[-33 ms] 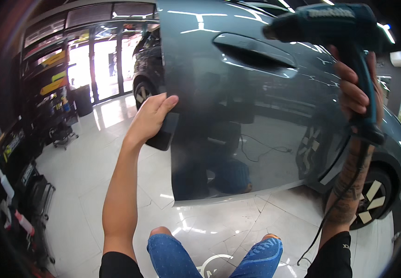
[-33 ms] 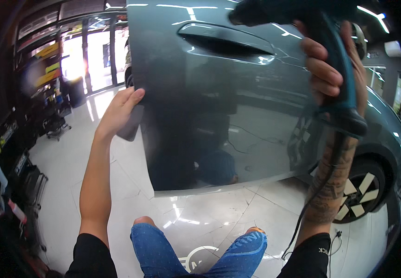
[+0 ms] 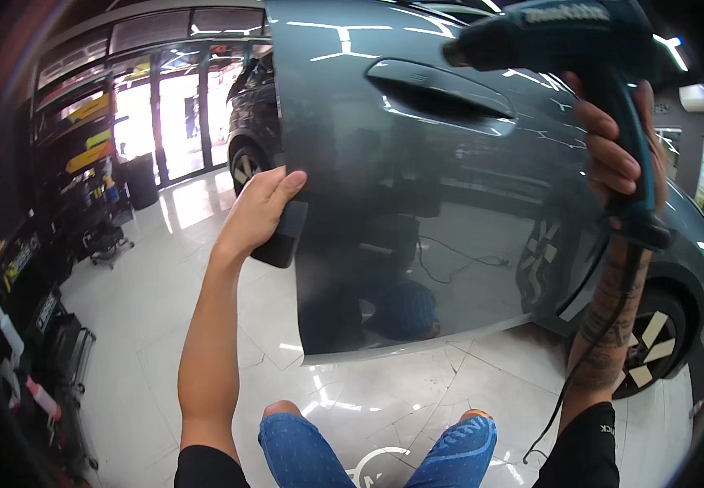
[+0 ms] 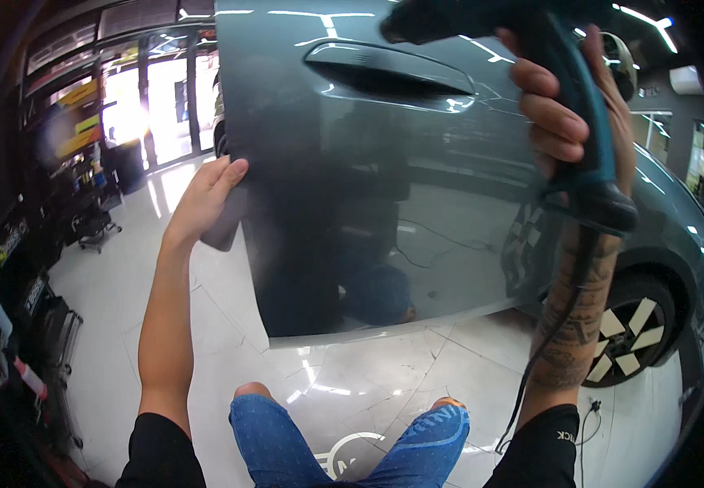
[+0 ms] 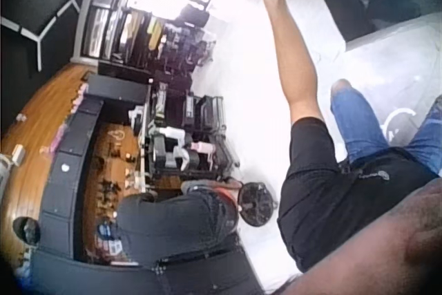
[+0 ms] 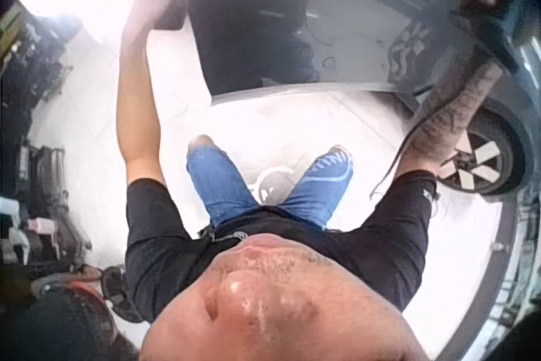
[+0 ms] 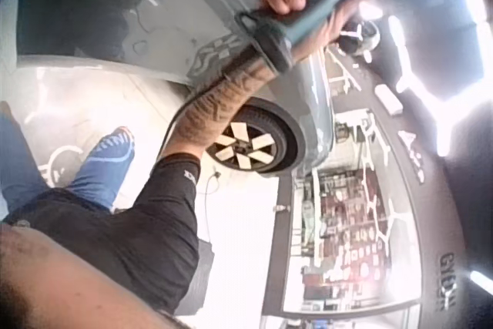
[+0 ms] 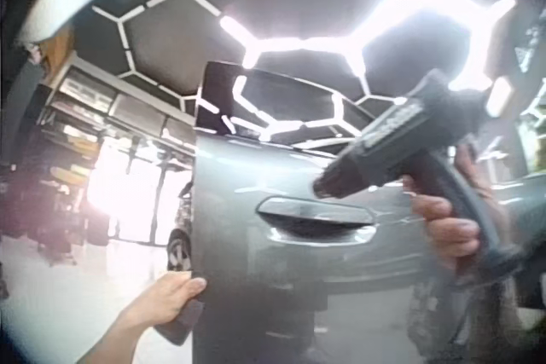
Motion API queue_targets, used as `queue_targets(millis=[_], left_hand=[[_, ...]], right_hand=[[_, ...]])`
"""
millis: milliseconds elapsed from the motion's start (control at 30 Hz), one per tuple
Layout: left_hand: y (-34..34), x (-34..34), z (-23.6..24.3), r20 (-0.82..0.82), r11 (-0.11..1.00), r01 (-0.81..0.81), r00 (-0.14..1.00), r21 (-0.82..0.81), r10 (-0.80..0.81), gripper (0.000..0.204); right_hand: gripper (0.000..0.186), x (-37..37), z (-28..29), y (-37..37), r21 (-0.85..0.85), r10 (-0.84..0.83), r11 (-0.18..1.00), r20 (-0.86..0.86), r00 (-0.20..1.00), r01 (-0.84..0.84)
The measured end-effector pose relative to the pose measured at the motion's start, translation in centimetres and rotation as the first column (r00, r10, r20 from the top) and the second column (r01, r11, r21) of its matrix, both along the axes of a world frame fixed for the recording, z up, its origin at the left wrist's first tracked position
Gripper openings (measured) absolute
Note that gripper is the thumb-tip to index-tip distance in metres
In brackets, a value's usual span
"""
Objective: The person applies a protective film to a car's side mirror and door. They use a squeegee to smooth the film and a heat gun to shrink and conform the material to the door's curves and edges.
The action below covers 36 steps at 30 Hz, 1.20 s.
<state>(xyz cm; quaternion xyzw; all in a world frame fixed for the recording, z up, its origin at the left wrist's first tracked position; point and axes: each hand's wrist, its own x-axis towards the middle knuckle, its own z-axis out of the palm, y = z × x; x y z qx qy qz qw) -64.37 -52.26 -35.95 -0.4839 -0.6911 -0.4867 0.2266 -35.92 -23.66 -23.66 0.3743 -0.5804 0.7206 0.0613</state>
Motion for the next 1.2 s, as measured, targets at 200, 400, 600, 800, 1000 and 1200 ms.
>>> queue_targets(millis=[200,400,600,800,1000,1200], left_hand=[[0.6,-0.2,0.1,0.039,0.999,-0.018,0.999,-0.039,0.019,0.054],[0.0,0.1,0.2,0.043,1.000,-0.001,0.999,-0.026,0.002,0.055],[0.3,-0.3,0.0,0.054,0.998,0.056,0.997,0.016,-0.057,0.054],[0.2,0.0,0.3,0.023,0.998,0.063,0.998,0.013,-0.064,0.051],[0.1,0.2,0.3,0.052,0.998,0.070,0.996,0.001,-0.070,0.049],[0.6,0.0,0.1,0.034,0.996,0.090,0.995,0.007,-0.090,0.048]], right_hand=[[0.070,-1.6,1.2,-3.4,0.042,0.054,0.998,0.044,0.998,-0.056],[0.070,-2.0,0.6,-5.2,0.086,0.077,0.992,0.107,0.991,-0.087],[0.072,-1.8,-0.3,-7.7,-0.185,0.157,0.971,0.029,0.987,-0.149],[0.069,-0.5,1.4,-4.2,0.082,-0.042,0.996,0.009,0.999,0.041],[0.067,0.9,0.4,-1.5,0.027,-0.107,0.994,-0.008,0.994,0.107],[0.066,3.2,-0.6,1.2,-0.033,-0.291,0.956,-0.037,0.956,0.290]])
